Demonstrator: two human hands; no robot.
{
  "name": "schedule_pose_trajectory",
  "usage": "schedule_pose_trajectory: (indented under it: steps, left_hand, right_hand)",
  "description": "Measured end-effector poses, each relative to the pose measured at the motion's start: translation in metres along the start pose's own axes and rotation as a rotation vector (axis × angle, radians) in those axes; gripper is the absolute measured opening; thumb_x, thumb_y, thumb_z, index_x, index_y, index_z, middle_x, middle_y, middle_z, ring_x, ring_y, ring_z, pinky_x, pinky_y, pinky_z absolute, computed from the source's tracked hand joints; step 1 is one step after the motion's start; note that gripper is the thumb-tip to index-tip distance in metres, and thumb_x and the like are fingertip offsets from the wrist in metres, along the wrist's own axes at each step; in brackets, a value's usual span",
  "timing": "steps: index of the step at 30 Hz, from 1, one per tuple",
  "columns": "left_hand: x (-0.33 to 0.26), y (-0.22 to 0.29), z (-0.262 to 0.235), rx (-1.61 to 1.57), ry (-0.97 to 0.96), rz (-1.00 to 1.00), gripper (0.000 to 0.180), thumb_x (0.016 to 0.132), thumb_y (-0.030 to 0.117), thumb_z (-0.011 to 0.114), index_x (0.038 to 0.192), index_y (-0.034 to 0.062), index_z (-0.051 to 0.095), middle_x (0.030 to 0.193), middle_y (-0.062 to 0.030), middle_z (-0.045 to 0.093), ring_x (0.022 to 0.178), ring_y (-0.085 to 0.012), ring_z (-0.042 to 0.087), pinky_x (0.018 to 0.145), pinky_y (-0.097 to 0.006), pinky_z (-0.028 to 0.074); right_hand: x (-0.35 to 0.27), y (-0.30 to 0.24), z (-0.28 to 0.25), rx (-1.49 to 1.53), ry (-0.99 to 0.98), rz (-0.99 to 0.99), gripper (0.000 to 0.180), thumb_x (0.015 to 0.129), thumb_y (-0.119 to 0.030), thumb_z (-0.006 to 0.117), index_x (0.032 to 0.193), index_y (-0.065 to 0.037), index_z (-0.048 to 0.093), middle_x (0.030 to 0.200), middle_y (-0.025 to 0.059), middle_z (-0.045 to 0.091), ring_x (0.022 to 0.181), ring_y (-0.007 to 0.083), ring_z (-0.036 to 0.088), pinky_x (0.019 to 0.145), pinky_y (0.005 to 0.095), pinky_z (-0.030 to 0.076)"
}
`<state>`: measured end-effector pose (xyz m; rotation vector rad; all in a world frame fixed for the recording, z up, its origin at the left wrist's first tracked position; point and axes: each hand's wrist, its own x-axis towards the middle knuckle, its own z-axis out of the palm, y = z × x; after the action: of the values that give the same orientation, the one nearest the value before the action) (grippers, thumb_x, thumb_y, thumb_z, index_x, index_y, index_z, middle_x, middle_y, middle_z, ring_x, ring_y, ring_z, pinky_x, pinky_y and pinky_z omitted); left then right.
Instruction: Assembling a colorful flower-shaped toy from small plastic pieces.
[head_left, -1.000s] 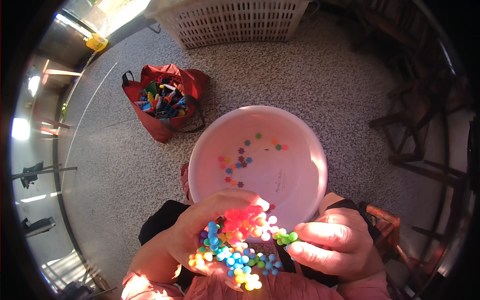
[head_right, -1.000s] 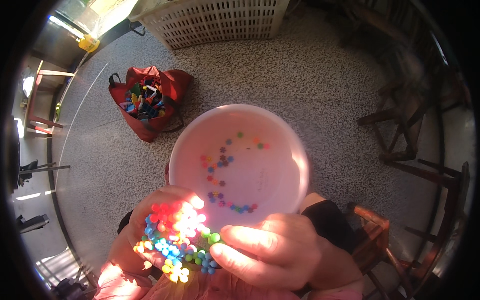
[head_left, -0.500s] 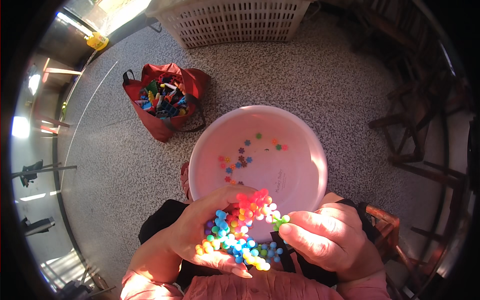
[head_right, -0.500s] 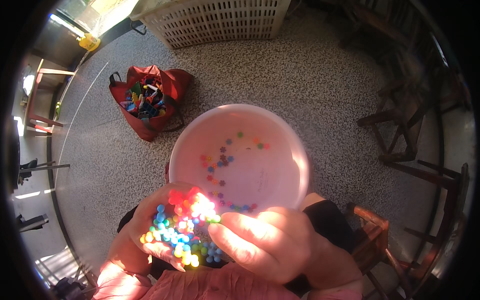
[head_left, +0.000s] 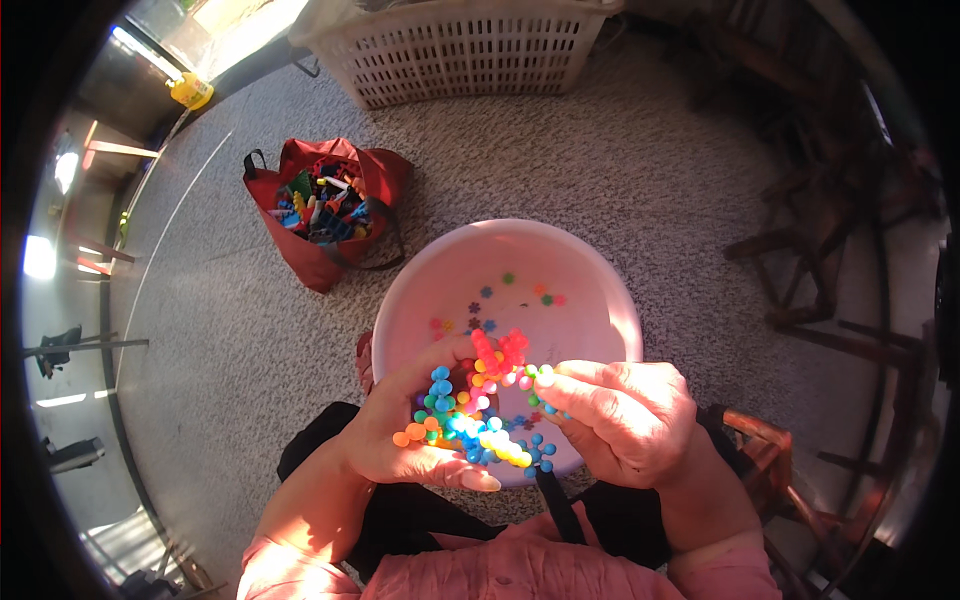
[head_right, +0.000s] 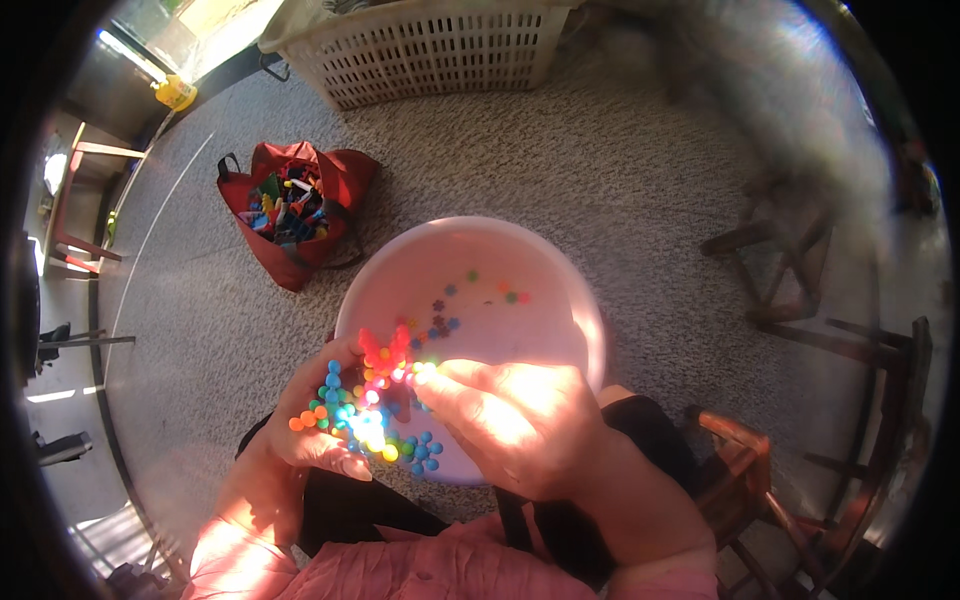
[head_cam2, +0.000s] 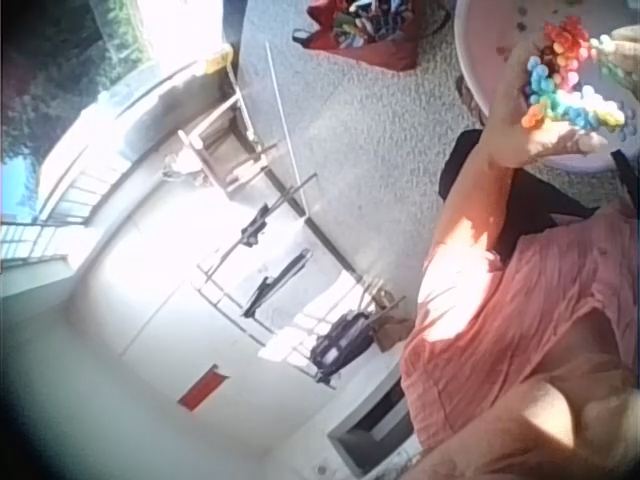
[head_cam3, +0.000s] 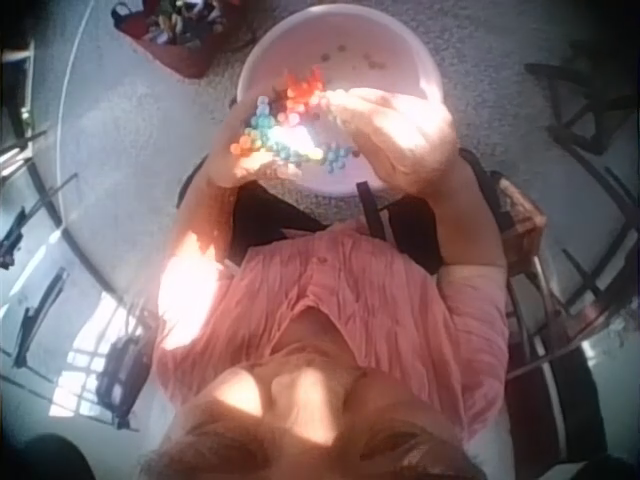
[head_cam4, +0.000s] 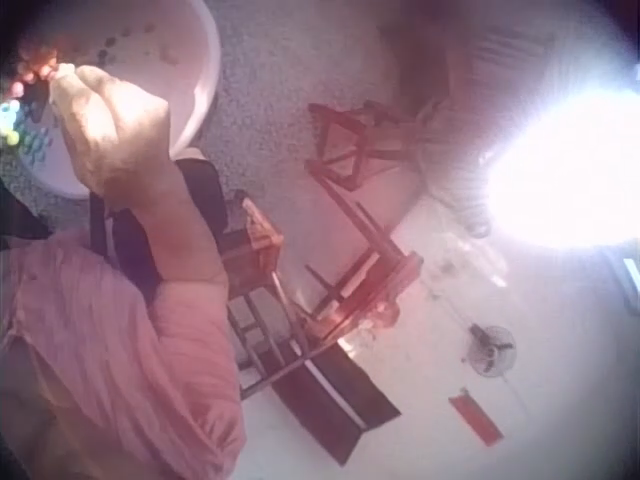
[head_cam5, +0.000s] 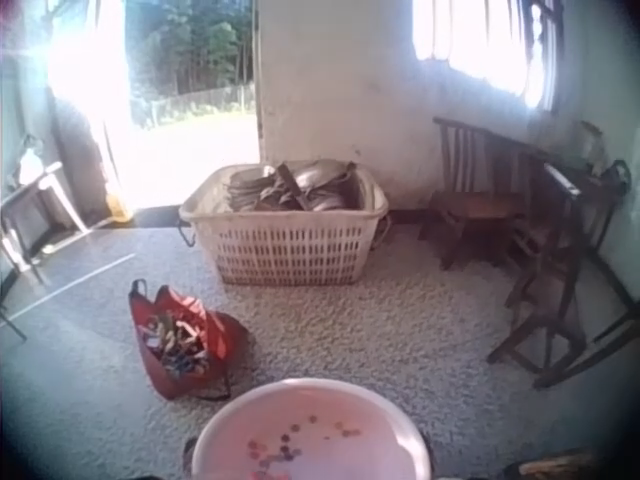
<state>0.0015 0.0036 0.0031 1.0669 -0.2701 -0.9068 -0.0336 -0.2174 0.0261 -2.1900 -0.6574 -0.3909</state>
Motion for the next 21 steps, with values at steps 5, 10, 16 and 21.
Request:
schedule_pose_trajectory:
  steps: [5,10,16,21]
  left_hand:
    - [0.018,0.002,0.004,-0.051,0.059,0.031,0.078,0.062,0.014,0.079,0.126,0.003,0.035,0.115,-0.0055,0.047,0.105,-0.0164,0.045,0.09,-0.03,0.036]
    - [0.038,-0.002,0.001,-0.272,0.099,0.045,0.062,0.073,0.019,0.068,0.124,0.0028,0.037,0.113,-0.0077,0.049,0.103,-0.0181,0.048,0.088,-0.032,0.039]
    - [0.046,0.0,-0.008,-0.464,0.065,0.072,0.043,0.083,0.016,0.053,0.121,0.0019,0.039,0.104,-0.0124,0.055,0.087,-0.0218,0.058,0.073,-0.033,0.047]
    - [0.05,0.004,-0.005,-0.422,0.109,0.094,0.042,0.082,0.014,0.053,0.12,0.0006,0.04,0.104,-0.0127,0.055,0.087,-0.0219,0.058,0.07,-0.033,0.048]
  right_hand:
    - [0.0,0.007,0.0,0.2,0.095,0.204,0.023,0.073,-0.002,0.066,0.095,0.001,0.06,0.083,0.0107,0.063,0.059,0.0118,0.058,0.052,0.0217,0.047]
    - [0.007,0.024,0.0,1.305,0.4,0.916,0.024,0.085,-0.012,0.054,0.106,-0.001,0.052,0.086,0.0078,0.058,0.059,0.0065,0.049,0.049,0.0181,0.038]
    - [0.007,0.028,0.002,1.661,0.361,0.864,0.02,0.085,-0.004,0.046,0.104,0.003,0.048,0.088,0.0122,0.059,0.087,0.0244,0.061,0.081,0.0376,0.051]
    - [0.011,0.023,-0.004,1.565,0.324,0.987,0.02,0.084,-0.001,0.048,0.103,0.0,0.05,0.087,0.0101,0.06,0.074,0.0211,0.062,0.067,0.0319,0.054]
